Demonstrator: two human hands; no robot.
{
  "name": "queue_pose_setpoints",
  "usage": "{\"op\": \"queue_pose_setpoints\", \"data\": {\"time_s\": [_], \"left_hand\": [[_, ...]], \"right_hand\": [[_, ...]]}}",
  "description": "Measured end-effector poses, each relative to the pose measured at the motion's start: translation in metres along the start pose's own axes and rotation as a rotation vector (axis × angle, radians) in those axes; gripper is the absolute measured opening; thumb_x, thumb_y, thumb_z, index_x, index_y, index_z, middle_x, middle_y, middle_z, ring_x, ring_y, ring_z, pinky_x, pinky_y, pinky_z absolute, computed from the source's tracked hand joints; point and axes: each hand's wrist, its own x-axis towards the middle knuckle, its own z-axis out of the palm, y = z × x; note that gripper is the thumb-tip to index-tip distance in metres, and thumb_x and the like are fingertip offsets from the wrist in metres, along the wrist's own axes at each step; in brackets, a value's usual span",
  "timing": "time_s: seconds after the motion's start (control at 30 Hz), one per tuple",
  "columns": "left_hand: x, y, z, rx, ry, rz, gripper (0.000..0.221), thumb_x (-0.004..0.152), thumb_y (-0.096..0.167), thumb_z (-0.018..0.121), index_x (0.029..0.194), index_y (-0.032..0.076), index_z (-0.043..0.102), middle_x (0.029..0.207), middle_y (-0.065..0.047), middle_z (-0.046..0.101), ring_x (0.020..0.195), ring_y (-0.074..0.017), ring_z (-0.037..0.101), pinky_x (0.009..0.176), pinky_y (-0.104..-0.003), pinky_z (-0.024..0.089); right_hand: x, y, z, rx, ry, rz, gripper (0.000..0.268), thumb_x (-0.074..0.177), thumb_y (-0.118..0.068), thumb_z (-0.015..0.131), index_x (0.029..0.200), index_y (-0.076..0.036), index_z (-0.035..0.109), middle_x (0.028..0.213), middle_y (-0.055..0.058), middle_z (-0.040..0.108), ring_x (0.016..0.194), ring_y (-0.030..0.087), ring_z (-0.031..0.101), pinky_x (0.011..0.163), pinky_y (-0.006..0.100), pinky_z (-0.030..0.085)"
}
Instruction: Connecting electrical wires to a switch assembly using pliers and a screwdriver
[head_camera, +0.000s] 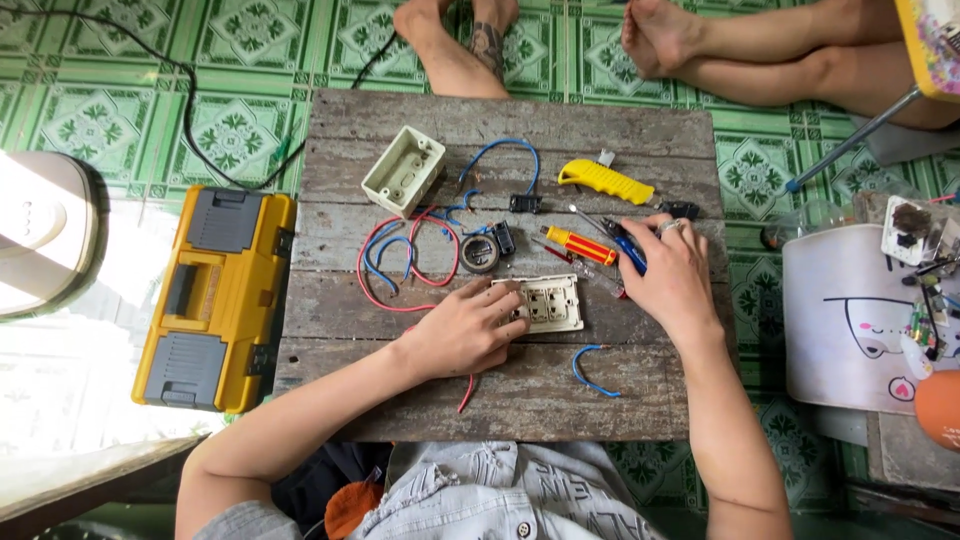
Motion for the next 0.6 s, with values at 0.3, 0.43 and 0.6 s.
{"op": "queue_pose_setpoints", "data": {"time_s": [0.3,0.43,0.6], "left_hand": [[0.035,-0.028,-0.038,0.056,0.065,-0.081,0.013,0.089,0.032,0.071,0.084,0.02,0.068,0.083,0.0,0.064,0.085,-0.0183,0.067,0.056,-0.026,0.055],[0.059,-0.074,-0.027,0.133,0.078,-0.197,0.012,0.081,0.026,0.075,0.086,0.019,0.067,0.087,0.0,0.063,0.086,-0.0214,0.066,0.054,-0.033,0.055],[0.083,-0.104,-0.006,-0.044,-0.089,-0.465,0.022,0.079,0.027,0.079,0.096,0.016,0.072,0.089,-0.003,0.066,0.081,-0.0277,0.069,0.058,-0.044,0.059]], "right_hand": [[0.0,-0.003,-0.011,0.061,0.046,-0.01,0.044,0.091,-0.025,0.074,0.132,-0.009,0.071,0.119,0.012,0.063,0.11,0.034,0.061,0.094,0.051,0.049],[0.003,-0.009,-0.013,0.102,0.138,-0.037,0.042,0.09,-0.022,0.076,0.129,-0.005,0.071,0.122,0.014,0.061,0.114,0.037,0.059,0.093,0.052,0.049],[0.005,-0.012,-0.021,0.21,0.267,-0.133,0.03,0.094,-0.013,0.076,0.122,-0.003,0.073,0.123,0.015,0.059,0.118,0.036,0.056,0.096,0.049,0.047]]}}
